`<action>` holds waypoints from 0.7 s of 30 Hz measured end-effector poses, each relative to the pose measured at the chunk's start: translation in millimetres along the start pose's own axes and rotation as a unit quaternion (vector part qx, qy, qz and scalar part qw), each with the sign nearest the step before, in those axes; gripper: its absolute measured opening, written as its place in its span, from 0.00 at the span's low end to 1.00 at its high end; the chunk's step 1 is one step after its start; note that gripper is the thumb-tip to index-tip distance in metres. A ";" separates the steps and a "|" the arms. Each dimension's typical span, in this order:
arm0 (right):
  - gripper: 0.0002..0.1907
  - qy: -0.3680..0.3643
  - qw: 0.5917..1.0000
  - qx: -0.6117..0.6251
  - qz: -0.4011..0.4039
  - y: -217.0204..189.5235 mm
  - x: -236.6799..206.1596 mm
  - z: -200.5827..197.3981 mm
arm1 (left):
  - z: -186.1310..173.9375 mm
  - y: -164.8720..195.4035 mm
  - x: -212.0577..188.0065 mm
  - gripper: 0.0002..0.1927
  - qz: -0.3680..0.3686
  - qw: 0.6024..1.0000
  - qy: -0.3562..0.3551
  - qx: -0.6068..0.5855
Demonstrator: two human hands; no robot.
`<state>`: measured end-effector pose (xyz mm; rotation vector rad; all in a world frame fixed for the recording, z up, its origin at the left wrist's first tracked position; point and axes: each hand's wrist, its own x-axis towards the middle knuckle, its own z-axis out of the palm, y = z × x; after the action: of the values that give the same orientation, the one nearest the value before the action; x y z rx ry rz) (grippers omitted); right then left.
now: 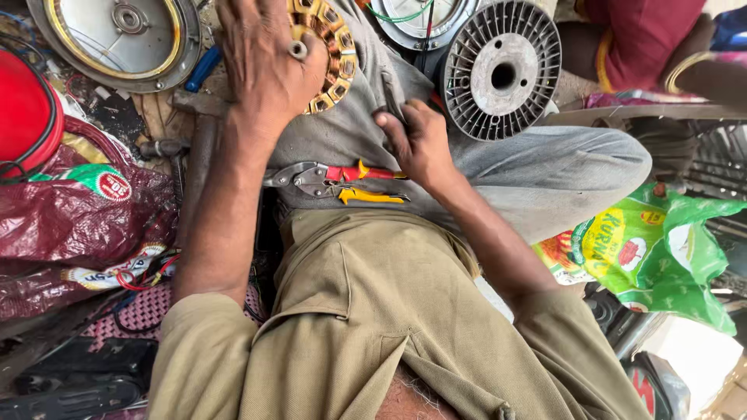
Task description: The person uses pliers and a screwdriver to remove copper windings from a motor stator. They pull out the windings and place them aside while seated on the floor.
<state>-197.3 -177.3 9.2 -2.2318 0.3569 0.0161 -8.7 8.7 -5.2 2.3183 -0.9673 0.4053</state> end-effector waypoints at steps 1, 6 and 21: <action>0.18 -0.022 0.998 0.038 0.035 -2.1 -3.9 -2.3 | -0.7 0.3 -0.2 0.25 -0.030 0.999 -0.011 -0.043; 0.16 -0.116 0.947 0.289 0.084 -18.1 -14.8 -26.3 | -13.4 -6.1 12.2 0.19 0.009 0.985 -0.029 -0.167; 0.16 -0.335 0.818 0.419 0.207 -20.4 11.2 -45.1 | 1.8 -1.3 8.6 0.27 0.061 0.993 -0.039 -0.093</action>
<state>-186.2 -202.4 51.9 -1.1290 0.3493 0.7221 -1.8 3.7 -3.0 2.1280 -1.1392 0.2633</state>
